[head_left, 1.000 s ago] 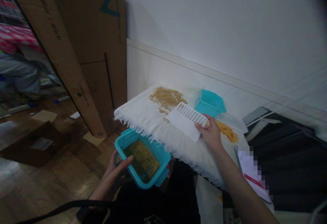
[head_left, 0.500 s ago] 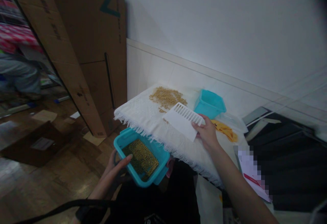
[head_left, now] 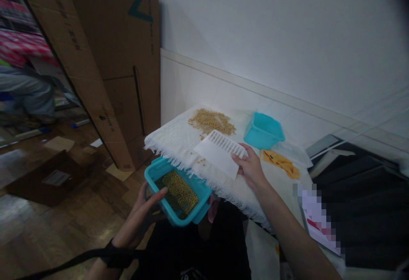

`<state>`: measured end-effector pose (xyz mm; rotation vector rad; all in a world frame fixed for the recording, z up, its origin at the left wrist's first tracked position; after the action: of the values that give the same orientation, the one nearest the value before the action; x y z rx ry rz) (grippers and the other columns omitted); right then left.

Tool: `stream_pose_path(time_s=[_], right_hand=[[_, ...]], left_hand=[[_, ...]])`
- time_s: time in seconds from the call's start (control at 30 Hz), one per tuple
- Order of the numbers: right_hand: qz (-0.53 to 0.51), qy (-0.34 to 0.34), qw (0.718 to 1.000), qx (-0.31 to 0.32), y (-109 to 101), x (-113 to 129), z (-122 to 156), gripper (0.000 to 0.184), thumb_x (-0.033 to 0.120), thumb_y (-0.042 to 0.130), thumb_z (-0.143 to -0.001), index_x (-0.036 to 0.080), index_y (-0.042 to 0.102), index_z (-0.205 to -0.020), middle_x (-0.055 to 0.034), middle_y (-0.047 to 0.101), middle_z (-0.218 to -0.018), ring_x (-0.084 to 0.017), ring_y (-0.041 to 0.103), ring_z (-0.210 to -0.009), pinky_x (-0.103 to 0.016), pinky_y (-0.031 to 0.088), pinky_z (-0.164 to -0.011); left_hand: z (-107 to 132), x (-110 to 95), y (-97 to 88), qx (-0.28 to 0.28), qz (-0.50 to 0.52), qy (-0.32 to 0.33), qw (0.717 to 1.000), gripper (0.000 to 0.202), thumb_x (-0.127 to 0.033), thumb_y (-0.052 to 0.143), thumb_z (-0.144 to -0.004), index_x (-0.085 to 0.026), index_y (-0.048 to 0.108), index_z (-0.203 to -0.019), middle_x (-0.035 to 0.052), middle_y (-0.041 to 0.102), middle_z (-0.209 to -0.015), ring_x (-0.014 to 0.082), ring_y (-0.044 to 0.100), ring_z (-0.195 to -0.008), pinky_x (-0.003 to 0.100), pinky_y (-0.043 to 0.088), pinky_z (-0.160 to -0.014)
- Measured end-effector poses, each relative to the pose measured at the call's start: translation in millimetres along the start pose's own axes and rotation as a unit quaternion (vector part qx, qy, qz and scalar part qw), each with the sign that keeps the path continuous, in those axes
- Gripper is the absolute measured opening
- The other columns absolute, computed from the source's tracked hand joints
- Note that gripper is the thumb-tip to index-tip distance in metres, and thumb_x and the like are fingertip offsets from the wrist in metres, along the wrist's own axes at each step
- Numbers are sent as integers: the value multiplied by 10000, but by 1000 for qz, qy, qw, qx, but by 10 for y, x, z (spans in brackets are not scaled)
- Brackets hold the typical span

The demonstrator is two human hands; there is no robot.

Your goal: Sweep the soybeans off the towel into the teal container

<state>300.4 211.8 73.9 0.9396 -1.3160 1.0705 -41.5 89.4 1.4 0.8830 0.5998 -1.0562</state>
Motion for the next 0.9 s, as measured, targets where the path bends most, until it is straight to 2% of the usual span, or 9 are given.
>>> stream_pose_path(time_s=[0.17, 0.33, 0.43, 0.6, 0.7, 0.8, 0.9], right_hand=[[-18, 8, 1000, 21, 170, -17, -10, 861, 510, 967, -513, 300, 578, -1252, 44, 753, -756, -250, 719, -632, -340, 578, -482], [-14, 11, 998, 63, 353, -27, 49, 854, 516, 973, -538, 302, 580, -1265, 37, 758, -779, -244, 724, -641, -328, 580, -484], [-12, 7, 996, 87, 432, -25, 173, 851, 528, 976, -565, 296, 578, -1280, 20, 765, -775, -260, 734, -647, -344, 594, -492], [5, -42, 992, 118, 485, 46, 440, 749, 533, 965, -640, 294, 622, -1262, -11, 795, -848, -271, 765, -705, -346, 618, -547], [14, -56, 993, 101, 355, 101, 427, 767, 560, 955, -658, 291, 628, -1297, -15, 789, -830, -270, 751, -661, -339, 592, -505], [6, -92, 996, 2, -3, 190, 194, 838, 574, 949, -640, 295, 604, -1352, -11, 783, -835, -265, 735, -649, -340, 581, -512], [24, -134, 986, -100, -413, 231, -98, 900, 570, 936, -601, 275, 596, -1380, -17, 769, -860, -255, 710, -658, -355, 577, -546]], left_hand=[[-50, -44, -38, -3, 5, 4, 1000, 1130, -473, 954, -773, -380, 286, -1680, 209, 647, -1536, 361, 827, -1030, 486, 680, -820], [-67, -64, -53, 5, 6, 6, 1000, 1137, -477, 958, -766, -389, 287, -1680, 188, 645, -1545, 352, 822, -1044, 488, 678, -831], [-65, -46, -62, 6, 12, 0, 1000, 1088, -484, 950, -778, -410, 316, -1659, 172, 635, -1563, 337, 823, -1045, 494, 675, -855], [-68, -19, -86, -2, 25, 0, 1000, 1061, -448, 958, -777, -401, 338, -1636, 186, 644, -1539, 359, 829, -1035, 569, 675, -892], [-64, -16, -90, -1, 21, 2, 1000, 1052, -463, 955, -776, -397, 345, -1630, 187, 630, -1558, 357, 828, -1037, 539, 681, -867], [-47, -14, -81, 8, 16, 5, 1000, 1001, -468, 940, -794, -390, 372, -1615, 174, 635, -1562, 330, 831, -1033, 474, 684, -835], [-28, 3, -80, 7, 13, 4, 1000, 971, -459, 932, -807, -379, 378, -1600, 173, 657, -1532, 322, 838, -1015, 470, 691, -837]])
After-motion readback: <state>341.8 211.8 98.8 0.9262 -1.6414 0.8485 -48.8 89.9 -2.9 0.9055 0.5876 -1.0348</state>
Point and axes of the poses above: each hand's wrist, its own z-axis away from the middle knuckle, its own y-axis out of the palm, x = y × z, the point moved 6 cm from there along -z, towards the middle knuckle
